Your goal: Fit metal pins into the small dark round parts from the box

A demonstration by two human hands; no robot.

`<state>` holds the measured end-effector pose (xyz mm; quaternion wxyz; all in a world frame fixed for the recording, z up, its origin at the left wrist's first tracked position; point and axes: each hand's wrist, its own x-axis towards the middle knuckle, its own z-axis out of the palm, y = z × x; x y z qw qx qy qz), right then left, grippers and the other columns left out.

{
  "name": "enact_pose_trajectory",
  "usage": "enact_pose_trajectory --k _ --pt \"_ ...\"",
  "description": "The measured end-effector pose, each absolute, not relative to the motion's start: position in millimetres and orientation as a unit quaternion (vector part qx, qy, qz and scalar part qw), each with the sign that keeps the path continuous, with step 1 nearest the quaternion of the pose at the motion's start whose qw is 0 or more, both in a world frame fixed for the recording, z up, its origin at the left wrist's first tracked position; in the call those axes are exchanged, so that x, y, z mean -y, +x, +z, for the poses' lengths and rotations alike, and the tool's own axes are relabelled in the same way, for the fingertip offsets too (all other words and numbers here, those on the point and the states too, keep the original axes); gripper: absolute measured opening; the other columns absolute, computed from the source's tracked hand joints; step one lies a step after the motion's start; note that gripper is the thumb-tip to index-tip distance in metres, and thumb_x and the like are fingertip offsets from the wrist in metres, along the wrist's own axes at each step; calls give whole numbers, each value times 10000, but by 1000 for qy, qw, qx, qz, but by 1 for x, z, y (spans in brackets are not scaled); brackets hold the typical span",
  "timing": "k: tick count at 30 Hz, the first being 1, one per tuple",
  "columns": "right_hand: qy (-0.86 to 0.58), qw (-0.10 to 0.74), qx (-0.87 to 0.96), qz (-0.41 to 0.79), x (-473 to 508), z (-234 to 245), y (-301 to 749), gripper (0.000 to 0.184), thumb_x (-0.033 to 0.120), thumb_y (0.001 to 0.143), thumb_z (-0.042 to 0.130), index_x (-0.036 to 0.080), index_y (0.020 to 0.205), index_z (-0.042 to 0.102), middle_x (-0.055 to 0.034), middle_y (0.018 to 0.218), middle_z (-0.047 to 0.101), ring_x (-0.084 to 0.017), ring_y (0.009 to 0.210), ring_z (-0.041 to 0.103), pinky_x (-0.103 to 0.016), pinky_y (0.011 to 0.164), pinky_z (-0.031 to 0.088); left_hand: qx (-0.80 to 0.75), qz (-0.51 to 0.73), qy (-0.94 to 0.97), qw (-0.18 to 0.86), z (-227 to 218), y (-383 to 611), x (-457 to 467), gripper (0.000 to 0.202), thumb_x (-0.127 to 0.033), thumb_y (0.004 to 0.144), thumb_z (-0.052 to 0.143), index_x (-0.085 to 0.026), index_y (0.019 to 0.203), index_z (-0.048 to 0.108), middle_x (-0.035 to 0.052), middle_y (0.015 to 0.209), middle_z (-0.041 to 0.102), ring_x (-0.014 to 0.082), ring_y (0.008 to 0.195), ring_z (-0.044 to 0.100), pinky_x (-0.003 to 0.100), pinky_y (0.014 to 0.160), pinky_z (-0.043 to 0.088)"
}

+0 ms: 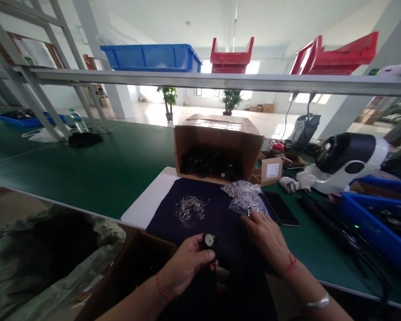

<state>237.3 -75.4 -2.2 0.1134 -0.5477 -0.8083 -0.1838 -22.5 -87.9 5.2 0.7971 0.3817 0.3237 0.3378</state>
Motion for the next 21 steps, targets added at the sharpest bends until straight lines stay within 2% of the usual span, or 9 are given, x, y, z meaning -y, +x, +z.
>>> enact_pose_trajectory --k 2,6,9,12,15,17,21 --pt "-537 67 823 -173 61 2 246 238 58 897 591 193 1026 739 -68 821 641 -231 755 589 -348 688 409 -324 341 388 793 6 -20 87 349 -283 631 861 -133 844 629 12 724 635 120 666 581 243 620 451" --pt "-525 64 834 -155 47 5 246 257 37 887 556 185 746 711 -80 781 648 -229 727 597 -352 674 421 -305 359 380 796 4 -17 84 340 -273 670 844 -136 886 619 8 733 632 126 681 591 259 647 457" --pt "-534 90 828 -145 51 5 237 242 97 934 528 183 789 702 -76 796 647 -223 730 609 -344 671 445 -264 388 350 810 1 -15 80 341 -250 681 842 -139 931 637 3 757 629 117 673 588 260 645 450" --pt "-551 236 800 -32 65 4 217 205 261 995 522 188 924 700 -52 820 639 -183 688 611 -297 622 475 -225 419 315 821 -2 -13 76 326 -206 679 840 -139 948 667 3 792 621 112 673 589 254 624 435" --pt "-534 428 717 130 82 3 190 257 403 984 557 204 915 703 -29 776 617 -166 658 591 -267 567 473 -207 432 287 830 -3 -12 75 324 -173 676 838 -139 961 689 6 816 619 114 684 594 252 620 428" --pt "-526 493 671 174 91 3 174 275 448 956 596 209 886 715 -25 751 610 -168 657 583 -265 555 465 -201 436 274 834 -4 -12 75 323 -164 673 839 -139 962 697 11 831 625 117 692 599 252 622 424" --pt "-522 554 607 229 99 -1 155 297 483 911 652 207 825 721 -31 747 635 -173 677 598 -265 580 479 -191 440 261 838 -4 -13 77 319 -163 672 843 -139 959 707 20 863 636 120 702 599 255 624 413"
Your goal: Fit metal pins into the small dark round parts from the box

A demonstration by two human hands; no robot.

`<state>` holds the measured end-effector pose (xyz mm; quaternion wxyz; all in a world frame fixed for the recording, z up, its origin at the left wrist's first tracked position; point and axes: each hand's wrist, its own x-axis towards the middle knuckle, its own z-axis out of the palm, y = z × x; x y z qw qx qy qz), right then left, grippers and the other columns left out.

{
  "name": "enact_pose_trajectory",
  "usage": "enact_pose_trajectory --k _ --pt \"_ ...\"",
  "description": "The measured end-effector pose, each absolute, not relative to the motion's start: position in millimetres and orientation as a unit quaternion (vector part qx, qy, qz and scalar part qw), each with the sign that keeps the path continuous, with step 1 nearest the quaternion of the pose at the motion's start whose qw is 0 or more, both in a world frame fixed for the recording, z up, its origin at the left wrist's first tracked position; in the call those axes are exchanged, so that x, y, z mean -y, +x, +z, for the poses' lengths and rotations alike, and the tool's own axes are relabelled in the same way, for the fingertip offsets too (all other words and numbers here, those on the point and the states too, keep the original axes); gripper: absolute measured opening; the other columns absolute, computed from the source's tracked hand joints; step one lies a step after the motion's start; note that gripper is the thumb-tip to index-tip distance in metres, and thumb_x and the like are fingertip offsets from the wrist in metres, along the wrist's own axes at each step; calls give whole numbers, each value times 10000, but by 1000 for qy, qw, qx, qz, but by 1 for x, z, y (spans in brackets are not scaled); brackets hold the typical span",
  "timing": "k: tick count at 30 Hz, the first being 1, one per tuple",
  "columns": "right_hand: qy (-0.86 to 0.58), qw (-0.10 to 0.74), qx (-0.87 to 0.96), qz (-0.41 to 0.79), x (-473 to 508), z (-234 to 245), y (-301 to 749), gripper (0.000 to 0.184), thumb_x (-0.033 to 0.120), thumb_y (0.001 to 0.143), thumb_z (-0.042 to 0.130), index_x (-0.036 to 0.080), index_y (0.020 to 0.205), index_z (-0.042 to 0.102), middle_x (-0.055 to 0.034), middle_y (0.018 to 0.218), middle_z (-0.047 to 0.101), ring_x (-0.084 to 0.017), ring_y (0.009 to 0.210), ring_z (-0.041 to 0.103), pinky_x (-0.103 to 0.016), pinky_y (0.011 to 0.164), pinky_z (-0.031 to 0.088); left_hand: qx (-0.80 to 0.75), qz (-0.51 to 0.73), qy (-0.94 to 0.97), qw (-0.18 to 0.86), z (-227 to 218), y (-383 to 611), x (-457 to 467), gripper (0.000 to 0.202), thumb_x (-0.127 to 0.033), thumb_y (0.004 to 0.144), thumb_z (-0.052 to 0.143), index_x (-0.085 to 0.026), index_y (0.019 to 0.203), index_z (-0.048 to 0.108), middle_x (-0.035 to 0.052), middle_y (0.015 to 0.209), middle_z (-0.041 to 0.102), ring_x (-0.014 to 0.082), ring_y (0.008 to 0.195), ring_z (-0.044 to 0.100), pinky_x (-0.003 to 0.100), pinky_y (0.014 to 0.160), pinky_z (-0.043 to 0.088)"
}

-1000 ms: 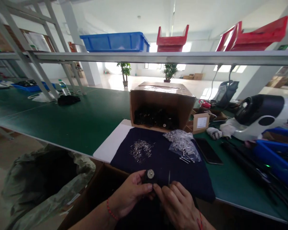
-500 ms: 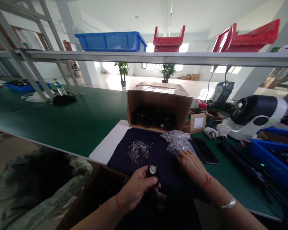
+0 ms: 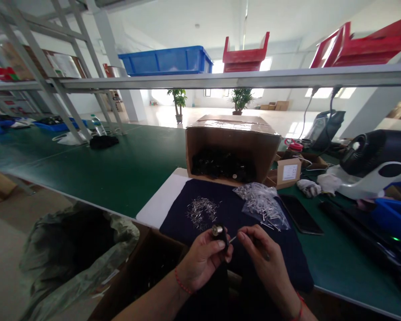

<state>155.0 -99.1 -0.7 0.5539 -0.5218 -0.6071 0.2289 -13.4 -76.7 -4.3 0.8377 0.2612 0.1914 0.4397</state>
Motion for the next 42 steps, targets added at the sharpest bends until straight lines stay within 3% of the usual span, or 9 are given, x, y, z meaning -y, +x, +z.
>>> enact_pose_trajectory --k 8,18,21,25,30,33,37,39,42 --pt "-544 581 542 271 99 -7 148 354 536 857 689 195 771 720 -24 710 623 -164 643 568 -260 565 465 -177 453 262 834 -4 -13 75 322 -164 685 837 -141 980 710 29 885 641 121 699 585 266 626 402" --pt "-546 546 573 276 96 -9 151 410 583 883 639 192 779 709 -22 692 615 -157 606 559 -257 536 449 -190 448 283 826 -2 -15 72 343 -175 675 831 -139 988 695 22 862 619 119 690 572 264 615 391" --pt "-541 504 636 220 91 -16 155 433 571 947 553 202 761 682 -2 664 556 -138 545 508 -248 483 403 -217 431 321 815 -1 -16 63 358 -185 671 809 -136 995 664 10 825 597 106 655 552 260 595 379" --pt "-550 427 711 100 89 -29 156 395 429 1033 447 206 783 656 -9 710 551 -145 586 539 -257 538 407 -275 362 390 801 0 -16 44 279 -206 664 744 -150 899 605 -17 708 573 106 619 549 247 571 389" --pt "-553 335 760 -62 93 -43 151 354 221 1041 401 205 776 636 -29 732 571 -175 657 551 -290 617 380 -302 281 445 795 -4 -11 25 141 -157 619 664 -140 746 607 4 613 607 101 549 540 233 528 395" --pt "-542 319 771 -97 95 -45 153 347 202 1042 394 208 807 649 -31 733 577 -179 655 539 -298 622 371 -314 248 465 790 -7 -8 21 141 -159 598 656 -151 727 599 -11 582 595 98 543 542 220 521 399" --pt "-542 411 732 48 95 -34 162 376 405 1047 430 204 868 692 -29 741 606 -163 646 556 -283 598 402 -324 220 485 782 -5 -5 19 181 -180 598 671 -161 762 595 -24 581 590 94 536 536 210 515 396" --pt "-543 491 645 217 92 -23 164 464 556 990 494 199 745 660 1 640 545 -140 565 497 -267 521 373 -325 211 496 777 -2 -4 18 187 -191 592 674 -163 759 594 -27 584 587 89 524 524 209 510 389" --pt "-514 590 452 429 83 -5 161 582 694 864 600 207 562 491 52 523 376 -90 462 325 -236 414 243 -325 196 515 769 1 -1 17 151 -189 574 650 -165 706 582 -25 562 576 88 501 510 213 495 375"
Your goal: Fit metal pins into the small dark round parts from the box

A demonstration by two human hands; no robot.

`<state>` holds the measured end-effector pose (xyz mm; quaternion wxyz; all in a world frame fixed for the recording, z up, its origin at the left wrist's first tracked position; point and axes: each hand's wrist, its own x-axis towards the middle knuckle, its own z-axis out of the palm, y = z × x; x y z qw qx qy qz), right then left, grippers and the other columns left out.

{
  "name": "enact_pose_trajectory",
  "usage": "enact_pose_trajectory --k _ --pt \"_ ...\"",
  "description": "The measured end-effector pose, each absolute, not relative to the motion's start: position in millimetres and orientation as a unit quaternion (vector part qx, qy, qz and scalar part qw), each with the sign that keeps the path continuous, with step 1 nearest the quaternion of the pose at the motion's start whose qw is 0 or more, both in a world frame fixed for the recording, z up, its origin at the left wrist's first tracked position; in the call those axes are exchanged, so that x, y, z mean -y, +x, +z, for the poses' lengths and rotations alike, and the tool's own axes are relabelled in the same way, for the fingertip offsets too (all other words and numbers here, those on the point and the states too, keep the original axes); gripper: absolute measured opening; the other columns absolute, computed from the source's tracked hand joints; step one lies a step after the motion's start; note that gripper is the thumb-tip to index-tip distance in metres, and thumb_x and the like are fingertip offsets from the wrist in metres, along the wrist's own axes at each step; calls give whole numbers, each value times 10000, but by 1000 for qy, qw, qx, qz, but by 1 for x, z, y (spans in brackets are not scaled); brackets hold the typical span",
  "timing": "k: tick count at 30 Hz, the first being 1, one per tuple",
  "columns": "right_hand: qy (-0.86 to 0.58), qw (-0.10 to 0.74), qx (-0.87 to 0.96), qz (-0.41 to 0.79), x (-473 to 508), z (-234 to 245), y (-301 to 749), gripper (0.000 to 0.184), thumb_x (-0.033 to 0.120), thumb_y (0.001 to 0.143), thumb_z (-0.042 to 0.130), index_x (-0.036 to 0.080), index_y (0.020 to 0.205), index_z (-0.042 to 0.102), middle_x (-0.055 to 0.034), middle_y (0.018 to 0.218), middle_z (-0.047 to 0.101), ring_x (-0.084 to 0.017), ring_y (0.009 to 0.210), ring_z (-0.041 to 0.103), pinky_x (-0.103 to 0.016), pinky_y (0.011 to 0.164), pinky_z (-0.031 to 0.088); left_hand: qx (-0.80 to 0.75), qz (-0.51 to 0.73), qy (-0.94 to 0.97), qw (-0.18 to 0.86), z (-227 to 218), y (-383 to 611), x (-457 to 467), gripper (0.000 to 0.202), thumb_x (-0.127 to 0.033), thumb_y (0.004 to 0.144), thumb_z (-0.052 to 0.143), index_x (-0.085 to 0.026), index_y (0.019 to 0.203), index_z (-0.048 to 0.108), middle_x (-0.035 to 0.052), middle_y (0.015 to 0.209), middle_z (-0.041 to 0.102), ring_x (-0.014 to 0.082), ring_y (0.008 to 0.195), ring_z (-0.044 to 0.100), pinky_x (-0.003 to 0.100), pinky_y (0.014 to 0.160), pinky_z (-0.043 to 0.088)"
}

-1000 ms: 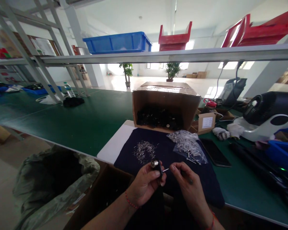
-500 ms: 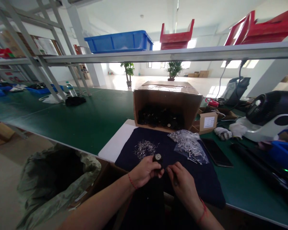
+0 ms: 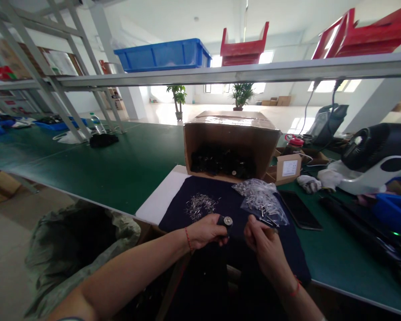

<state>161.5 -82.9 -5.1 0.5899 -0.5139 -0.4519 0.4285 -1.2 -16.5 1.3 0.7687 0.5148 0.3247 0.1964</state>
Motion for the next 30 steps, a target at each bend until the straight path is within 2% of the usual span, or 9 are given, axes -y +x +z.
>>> enact_pose_trajectory --k 3,6,12,20,30 --pt "-467 624 352 519 69 8 155 663 743 751 689 224 518 349 94 499 265 -52 427 185 -206 370 134 -325 190 529 761 3 0 16 128 -179 564 611 -174 682 562 -29 539 563 91 491 504 211 482 356" --pt "-455 613 338 551 57 11 153 693 757 705 721 231 526 306 113 496 232 -35 416 147 -182 351 124 -329 188 536 754 3 1 16 152 -172 562 592 -176 711 559 -34 537 561 87 485 494 209 479 344" --pt "-447 586 355 575 50 8 157 655 705 717 752 218 522 360 112 478 262 -29 409 150 -168 343 138 -327 177 540 755 4 1 15 161 -174 562 600 -179 713 545 -38 540 550 87 489 488 212 493 352" --pt "-456 570 366 577 46 9 154 690 722 661 773 226 485 327 116 443 253 -19 382 135 -165 320 122 -330 159 548 752 3 2 12 180 -181 529 569 -179 707 544 -53 538 538 82 484 489 207 485 362" --pt "-448 608 362 546 61 -15 154 642 641 786 736 208 488 366 94 452 283 -31 389 185 -167 325 153 -370 105 605 697 -2 8 6 77 -129 587 530 -178 646 540 -45 492 545 90 466 514 183 463 376"
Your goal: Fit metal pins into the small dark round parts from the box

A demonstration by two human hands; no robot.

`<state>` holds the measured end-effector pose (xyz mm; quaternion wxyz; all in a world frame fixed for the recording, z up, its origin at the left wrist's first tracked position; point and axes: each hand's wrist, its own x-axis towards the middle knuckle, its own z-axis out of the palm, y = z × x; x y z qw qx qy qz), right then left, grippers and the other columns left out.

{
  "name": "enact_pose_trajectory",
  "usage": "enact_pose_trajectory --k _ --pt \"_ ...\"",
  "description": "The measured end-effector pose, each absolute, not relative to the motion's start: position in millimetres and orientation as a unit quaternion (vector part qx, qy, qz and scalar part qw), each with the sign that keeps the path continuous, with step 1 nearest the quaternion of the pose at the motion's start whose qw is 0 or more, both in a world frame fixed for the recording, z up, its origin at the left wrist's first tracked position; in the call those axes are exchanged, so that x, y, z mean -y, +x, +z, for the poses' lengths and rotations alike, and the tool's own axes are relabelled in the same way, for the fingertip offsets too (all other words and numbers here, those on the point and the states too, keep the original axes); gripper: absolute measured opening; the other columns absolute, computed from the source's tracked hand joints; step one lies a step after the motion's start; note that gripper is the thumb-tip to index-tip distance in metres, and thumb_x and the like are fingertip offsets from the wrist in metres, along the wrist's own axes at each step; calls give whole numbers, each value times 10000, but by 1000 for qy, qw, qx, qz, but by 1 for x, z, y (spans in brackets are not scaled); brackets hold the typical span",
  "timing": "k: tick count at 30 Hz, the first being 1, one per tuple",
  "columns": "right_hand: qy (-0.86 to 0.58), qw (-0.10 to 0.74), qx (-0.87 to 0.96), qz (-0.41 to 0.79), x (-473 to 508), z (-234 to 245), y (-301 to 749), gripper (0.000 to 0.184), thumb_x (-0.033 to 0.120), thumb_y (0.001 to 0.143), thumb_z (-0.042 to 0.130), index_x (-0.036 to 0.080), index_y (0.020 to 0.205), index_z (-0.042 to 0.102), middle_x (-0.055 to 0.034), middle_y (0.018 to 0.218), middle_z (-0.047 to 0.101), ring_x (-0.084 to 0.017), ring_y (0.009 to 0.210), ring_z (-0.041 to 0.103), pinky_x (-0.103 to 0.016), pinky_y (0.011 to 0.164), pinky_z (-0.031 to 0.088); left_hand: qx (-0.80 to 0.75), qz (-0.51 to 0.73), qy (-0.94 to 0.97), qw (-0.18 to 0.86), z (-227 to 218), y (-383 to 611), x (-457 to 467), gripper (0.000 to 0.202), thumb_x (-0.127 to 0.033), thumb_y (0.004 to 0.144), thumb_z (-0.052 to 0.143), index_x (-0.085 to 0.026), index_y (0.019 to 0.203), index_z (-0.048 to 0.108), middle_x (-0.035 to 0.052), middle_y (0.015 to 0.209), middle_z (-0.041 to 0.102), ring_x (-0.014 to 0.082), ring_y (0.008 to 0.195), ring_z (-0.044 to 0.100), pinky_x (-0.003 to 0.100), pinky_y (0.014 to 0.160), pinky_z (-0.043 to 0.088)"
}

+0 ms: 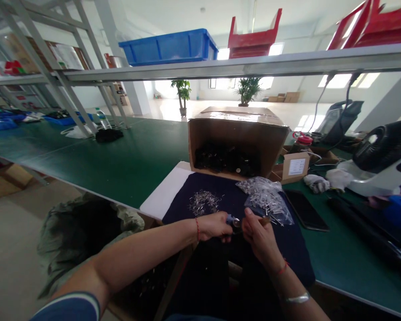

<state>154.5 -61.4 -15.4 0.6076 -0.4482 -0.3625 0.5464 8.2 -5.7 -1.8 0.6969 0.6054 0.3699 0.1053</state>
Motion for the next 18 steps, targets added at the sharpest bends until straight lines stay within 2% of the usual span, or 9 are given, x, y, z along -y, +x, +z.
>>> enact_pose_trajectory --k 8,11,14,15,17,18 --pt "-423 665 281 548 66 -20 169 629 590 742 790 219 527 331 107 471 271 -38 382 194 -141 290 161 -404 113 651 632 -6 12 8 166 -52 635 576 -181 569 496 -59 402 472 82 388 401 189 408 235" --pt "-394 666 236 588 67 -20 176 604 537 736 817 218 526 349 99 452 311 -38 359 228 -155 291 231 -395 147 641 642 3 -4 17 149 -47 679 561 -175 627 506 -57 441 495 76 407 416 187 423 273" --pt "-358 669 167 629 69 -20 181 561 450 724 854 219 538 378 92 452 363 -43 344 276 -176 313 314 -378 206 609 666 5 -51 34 102 -115 772 565 -170 853 537 -29 624 605 85 521 534 185 505 405" --pt "-352 671 153 635 69 -20 182 549 429 721 861 220 542 386 91 453 375 -45 343 289 -181 324 338 -372 233 591 676 -1 -74 41 160 -166 799 590 -177 945 526 -6 726 646 92 568 572 193 529 437" --pt "-345 675 140 637 69 -19 181 542 402 700 881 220 542 395 89 450 387 -48 343 310 -186 340 363 -337 309 514 726 -22 -123 56 350 -276 783 707 -185 1059 511 95 1042 695 126 685 650 219 555 472" --pt "-343 677 139 636 68 -19 180 547 396 686 891 219 538 396 88 446 389 -48 343 316 -187 340 362 -356 317 475 740 -39 -147 64 434 -320 753 759 -191 1080 505 119 1074 699 146 685 665 231 545 471"
